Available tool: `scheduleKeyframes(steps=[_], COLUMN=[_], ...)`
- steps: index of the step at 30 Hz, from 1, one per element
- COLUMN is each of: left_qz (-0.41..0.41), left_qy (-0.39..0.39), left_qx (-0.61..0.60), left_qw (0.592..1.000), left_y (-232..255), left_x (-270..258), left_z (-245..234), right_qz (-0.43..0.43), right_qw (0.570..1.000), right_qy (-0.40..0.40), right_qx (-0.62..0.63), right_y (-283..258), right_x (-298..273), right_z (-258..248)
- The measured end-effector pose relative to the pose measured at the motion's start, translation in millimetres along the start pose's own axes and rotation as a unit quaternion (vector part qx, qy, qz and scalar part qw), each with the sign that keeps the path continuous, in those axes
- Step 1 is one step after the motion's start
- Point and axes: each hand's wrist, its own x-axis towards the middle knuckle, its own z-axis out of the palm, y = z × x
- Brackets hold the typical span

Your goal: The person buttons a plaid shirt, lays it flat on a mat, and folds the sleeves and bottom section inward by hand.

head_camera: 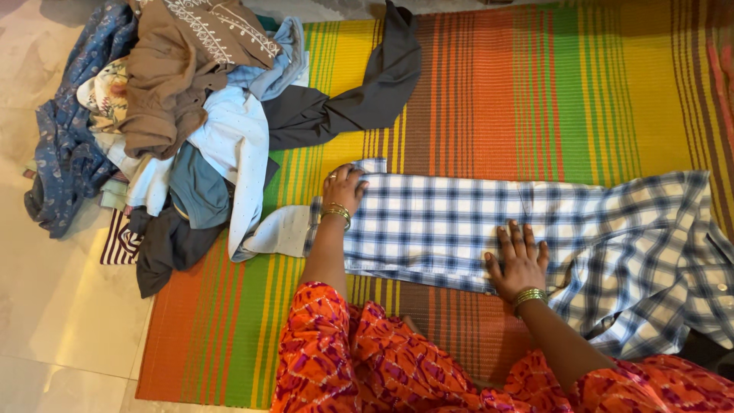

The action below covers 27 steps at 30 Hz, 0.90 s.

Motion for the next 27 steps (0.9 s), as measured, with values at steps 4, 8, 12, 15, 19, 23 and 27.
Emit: scheduleKeyframes(steps=[4,8,12,15,19,23,27], left_qz=[0.001,0.040,0.046,0.022,-0.011,-0.042,-0.086], left_qy=[-0.029,-0.073,-0.111,-0.169,-0.228,-0.185,-0.102], left_qx=[0.003,0.025,0.006,0.056,0.093,0.092,-0.280], left_qw=[1.000,0.996,0.993,0.984,0.969,0.977,0.951], left_y=[1,4,11,13,-5,-39,-74], left_x=[2,18,13,11,14,9,2], left_z=[-13,-56,-96,-108,-110,-107,-75], right_qz=[-0.010,-0.004,0.000,-0.001,-0.001,-0.003,-0.006], right_qw=[0.999,0.999,0.999,0.999,0.999,0.999,0.999], right_qy=[0.031,0.022,0.017,0.015,0.011,0.018,0.023], right_qx=[0.021,0.031,0.031,0.034,0.036,0.047,0.042], right_y=[1,1,0,0,0,1,3], right_x=[-2,-2,-2,-2,-2,-3,-1], right_z=[3,1,-1,-2,-1,0,1])
